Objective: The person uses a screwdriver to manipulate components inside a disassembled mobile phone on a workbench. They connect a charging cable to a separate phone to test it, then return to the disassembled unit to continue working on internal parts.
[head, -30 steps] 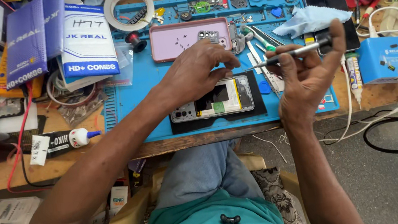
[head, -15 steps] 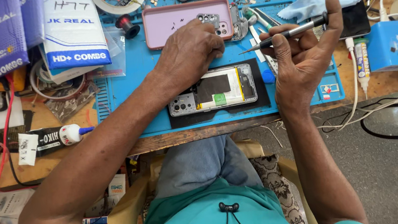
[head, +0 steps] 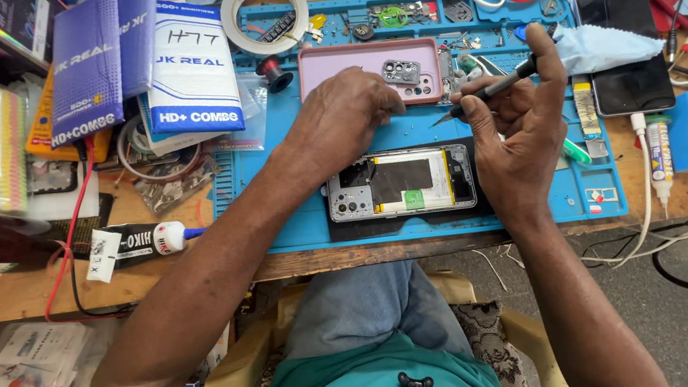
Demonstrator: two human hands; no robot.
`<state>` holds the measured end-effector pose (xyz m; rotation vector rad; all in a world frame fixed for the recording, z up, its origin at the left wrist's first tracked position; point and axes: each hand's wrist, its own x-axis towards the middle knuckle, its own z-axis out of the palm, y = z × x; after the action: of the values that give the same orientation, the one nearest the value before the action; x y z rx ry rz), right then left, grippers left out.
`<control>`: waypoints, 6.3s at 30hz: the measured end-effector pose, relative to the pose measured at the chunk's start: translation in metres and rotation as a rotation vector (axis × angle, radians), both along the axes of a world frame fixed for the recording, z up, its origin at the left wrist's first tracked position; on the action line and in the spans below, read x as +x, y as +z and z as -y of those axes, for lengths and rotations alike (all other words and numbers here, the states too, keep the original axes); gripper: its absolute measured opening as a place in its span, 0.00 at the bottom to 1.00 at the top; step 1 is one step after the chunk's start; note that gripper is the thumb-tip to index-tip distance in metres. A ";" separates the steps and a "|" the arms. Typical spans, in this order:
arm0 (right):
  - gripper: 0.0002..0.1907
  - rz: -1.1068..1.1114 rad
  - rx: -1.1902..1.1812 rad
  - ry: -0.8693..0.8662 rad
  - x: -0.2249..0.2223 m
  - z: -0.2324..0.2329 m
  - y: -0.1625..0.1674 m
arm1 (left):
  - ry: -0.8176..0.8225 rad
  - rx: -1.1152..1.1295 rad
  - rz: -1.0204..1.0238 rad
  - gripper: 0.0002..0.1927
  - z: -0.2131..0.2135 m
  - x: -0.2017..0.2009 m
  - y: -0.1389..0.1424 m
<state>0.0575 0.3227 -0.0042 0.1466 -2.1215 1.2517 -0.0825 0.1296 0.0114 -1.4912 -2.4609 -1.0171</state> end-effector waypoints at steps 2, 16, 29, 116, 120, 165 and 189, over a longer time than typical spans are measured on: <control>0.36 0.009 0.031 -0.051 0.004 -0.002 -0.001 | 0.030 0.034 0.008 0.06 0.001 0.001 0.001; 0.37 0.038 -0.309 -0.116 0.027 -0.012 -0.006 | -0.088 -0.040 0.024 0.07 0.001 0.022 0.017; 0.38 0.079 -0.514 -0.155 0.038 -0.017 -0.010 | -0.175 -0.126 0.028 0.22 0.000 0.048 0.018; 0.31 0.087 0.343 0.060 0.028 -0.030 0.024 | -0.263 -0.266 -0.031 0.32 0.002 0.066 0.028; 0.34 0.108 0.284 -0.029 0.035 -0.022 0.019 | -0.267 -0.231 -0.089 0.30 0.001 0.064 0.028; 0.34 -0.116 -0.409 -0.087 0.091 -0.016 -0.033 | -0.274 -0.138 -0.010 0.39 0.001 0.058 0.013; 0.30 -0.087 -0.378 -0.044 0.109 -0.015 -0.051 | -0.248 -0.157 -0.024 0.41 0.001 0.061 0.002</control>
<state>0.1668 0.3380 -0.0556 -0.0109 -1.7691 1.5640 -0.0210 0.1290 0.0131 -1.8839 -2.4333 -0.8498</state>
